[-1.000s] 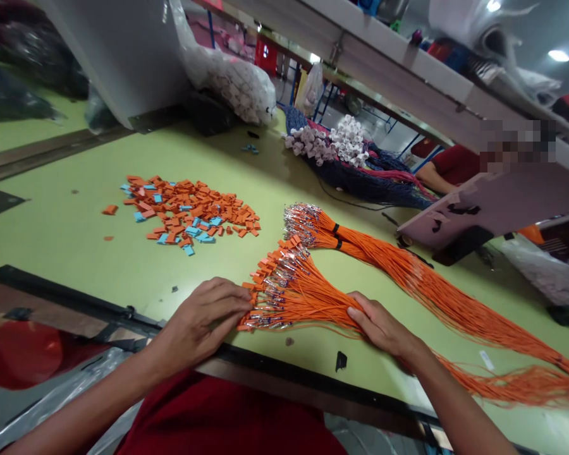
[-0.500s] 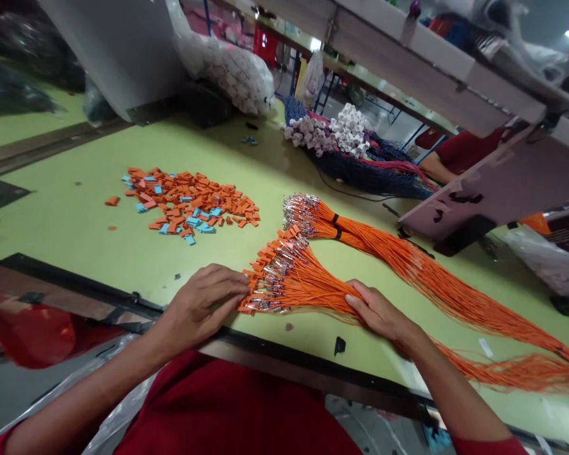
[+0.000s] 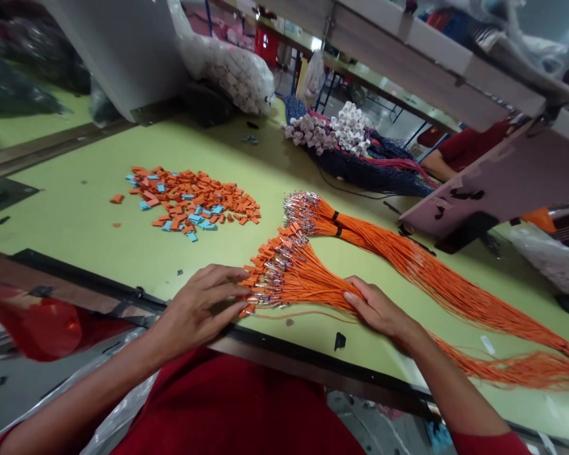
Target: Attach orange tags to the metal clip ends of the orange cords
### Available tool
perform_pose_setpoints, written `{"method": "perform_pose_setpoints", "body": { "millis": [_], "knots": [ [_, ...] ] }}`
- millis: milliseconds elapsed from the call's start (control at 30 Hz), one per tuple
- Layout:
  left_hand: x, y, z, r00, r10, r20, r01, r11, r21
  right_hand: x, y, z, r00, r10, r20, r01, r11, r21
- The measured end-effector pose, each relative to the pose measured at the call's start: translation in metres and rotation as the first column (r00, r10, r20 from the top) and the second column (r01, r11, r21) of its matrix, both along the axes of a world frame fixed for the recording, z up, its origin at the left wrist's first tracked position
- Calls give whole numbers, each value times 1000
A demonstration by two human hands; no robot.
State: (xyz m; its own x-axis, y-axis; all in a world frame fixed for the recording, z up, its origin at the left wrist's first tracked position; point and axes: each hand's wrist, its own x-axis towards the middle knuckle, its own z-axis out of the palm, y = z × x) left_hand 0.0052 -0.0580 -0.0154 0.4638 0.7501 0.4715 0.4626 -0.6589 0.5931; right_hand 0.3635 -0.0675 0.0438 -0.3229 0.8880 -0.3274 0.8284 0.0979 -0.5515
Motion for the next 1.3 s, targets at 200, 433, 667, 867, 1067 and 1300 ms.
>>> {"method": "perform_pose_setpoints", "body": {
  "millis": [200, 433, 667, 867, 1067, 1300],
  "knots": [
    [0, -1, -3, 1000, 17, 14, -17, 1000, 21, -2, -1, 0, 1000, 3, 7, -3, 1000, 21],
    [1, -2, -7, 999, 26, 29, -26, 1000, -10, -1, 0, -1, 1000, 5, 0, -5, 1000, 11],
    [2, 0, 12, 996, 85, 37, -88, 993, 76, -2, -7, 0, 1000, 11, 19, -12, 999, 38],
    [35, 8, 46, 994, -113, -10, 112, 974, 197, -6, -9, -7, 994, 30, 110, -43, 991, 125],
    [130, 35, 57, 836, -373, -402, 422, 906, 37, -9, -7, -8, 991, 93, 94, -113, 966, 232],
    [174, 48, 49, 676, -387, -627, 281, 922, -266, -14, -20, 3, 939, 72, 337, -192, 921, 338]
  ]
}}
